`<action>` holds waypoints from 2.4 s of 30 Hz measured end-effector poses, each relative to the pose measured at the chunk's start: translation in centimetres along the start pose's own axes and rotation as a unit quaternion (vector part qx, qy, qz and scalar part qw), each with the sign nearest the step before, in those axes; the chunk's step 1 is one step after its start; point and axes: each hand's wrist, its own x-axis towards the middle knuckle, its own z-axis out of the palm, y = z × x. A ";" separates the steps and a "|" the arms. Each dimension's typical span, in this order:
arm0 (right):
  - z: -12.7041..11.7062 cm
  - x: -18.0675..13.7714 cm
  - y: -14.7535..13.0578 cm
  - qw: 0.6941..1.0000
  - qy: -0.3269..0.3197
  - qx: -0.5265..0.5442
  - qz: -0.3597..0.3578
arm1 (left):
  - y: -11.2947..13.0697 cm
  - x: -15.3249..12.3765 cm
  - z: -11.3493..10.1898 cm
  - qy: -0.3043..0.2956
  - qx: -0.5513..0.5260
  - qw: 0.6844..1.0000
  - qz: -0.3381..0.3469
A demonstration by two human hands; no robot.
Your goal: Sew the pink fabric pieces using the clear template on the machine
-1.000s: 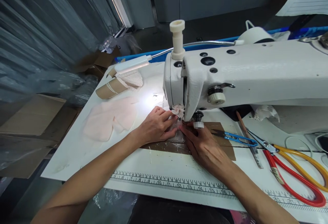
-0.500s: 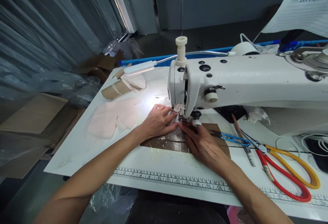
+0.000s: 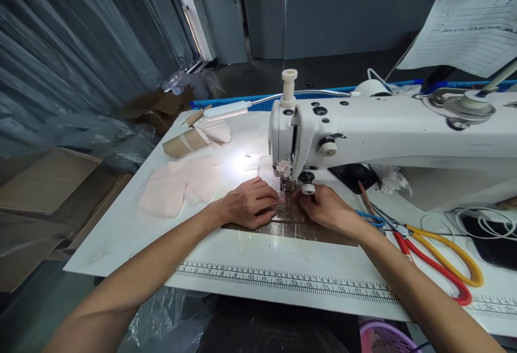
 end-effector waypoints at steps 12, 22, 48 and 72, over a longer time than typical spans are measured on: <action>1.9 -0.4 -0.2 0.992 0.102 -0.079 -0.001 | 0.1 -0.2 -0.3 0.011 -0.055 0.998 -0.002; 1.6 -0.9 -0.4 0.956 0.088 -0.193 -0.204 | -0.2 -0.3 0.0 0.021 -0.072 0.997 0.001; 1.6 -0.6 -1.0 0.984 0.067 -0.148 -0.079 | -0.7 -0.1 0.5 0.059 -0.144 0.988 -0.019; 2.0 -1.1 -0.2 0.947 0.052 -0.256 -0.185 | 0.3 0.0 -0.8 -0.037 -0.010 0.999 -0.025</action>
